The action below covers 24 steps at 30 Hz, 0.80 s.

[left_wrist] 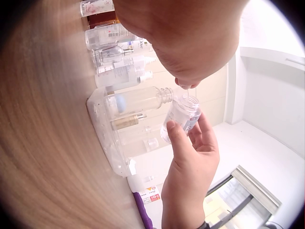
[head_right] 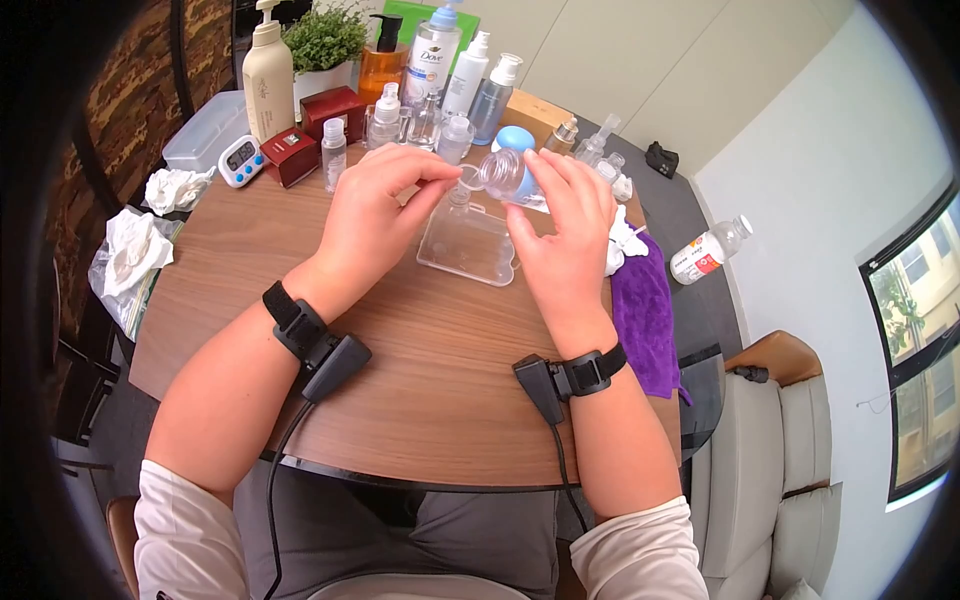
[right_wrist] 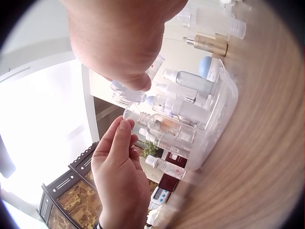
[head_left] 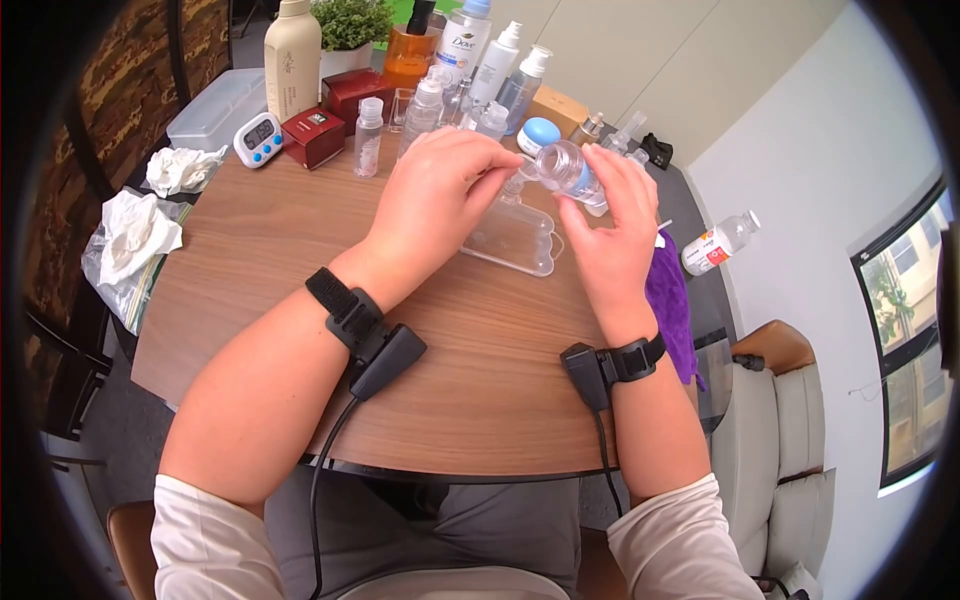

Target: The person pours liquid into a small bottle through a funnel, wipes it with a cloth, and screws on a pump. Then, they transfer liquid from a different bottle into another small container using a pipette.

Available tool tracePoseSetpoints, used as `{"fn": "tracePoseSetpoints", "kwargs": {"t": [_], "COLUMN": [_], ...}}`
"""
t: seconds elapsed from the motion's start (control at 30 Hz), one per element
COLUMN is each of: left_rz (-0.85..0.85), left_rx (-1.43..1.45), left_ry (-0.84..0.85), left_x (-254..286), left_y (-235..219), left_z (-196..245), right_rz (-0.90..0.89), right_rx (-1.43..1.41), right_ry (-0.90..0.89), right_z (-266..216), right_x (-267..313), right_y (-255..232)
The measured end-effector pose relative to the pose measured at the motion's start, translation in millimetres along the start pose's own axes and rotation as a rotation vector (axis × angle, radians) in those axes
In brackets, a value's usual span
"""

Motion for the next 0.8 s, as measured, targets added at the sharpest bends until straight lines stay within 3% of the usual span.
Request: {"fn": "tracePoseSetpoints", "kwargs": {"t": [0.8], "left_rz": [0.007], "left_rx": [-0.003], "left_ry": [0.009], "left_x": [-0.6], "left_y": [-0.3], "left_z": [0.3], "right_rz": [-0.007], "right_rx": [0.042], "right_ry": [-0.009], "right_z": [-3.6], "right_x": [-1.5], "right_y": [-2.3]}}
Point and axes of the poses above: each hand's wrist, its own x-axis away from the middle knuckle, its own y-axis out of the palm, z = x × y, the point moved 5 cm from there along -x, towards the middle knuckle, and after that the axes turned 15 degrees about -z, right-handed, at the moved point
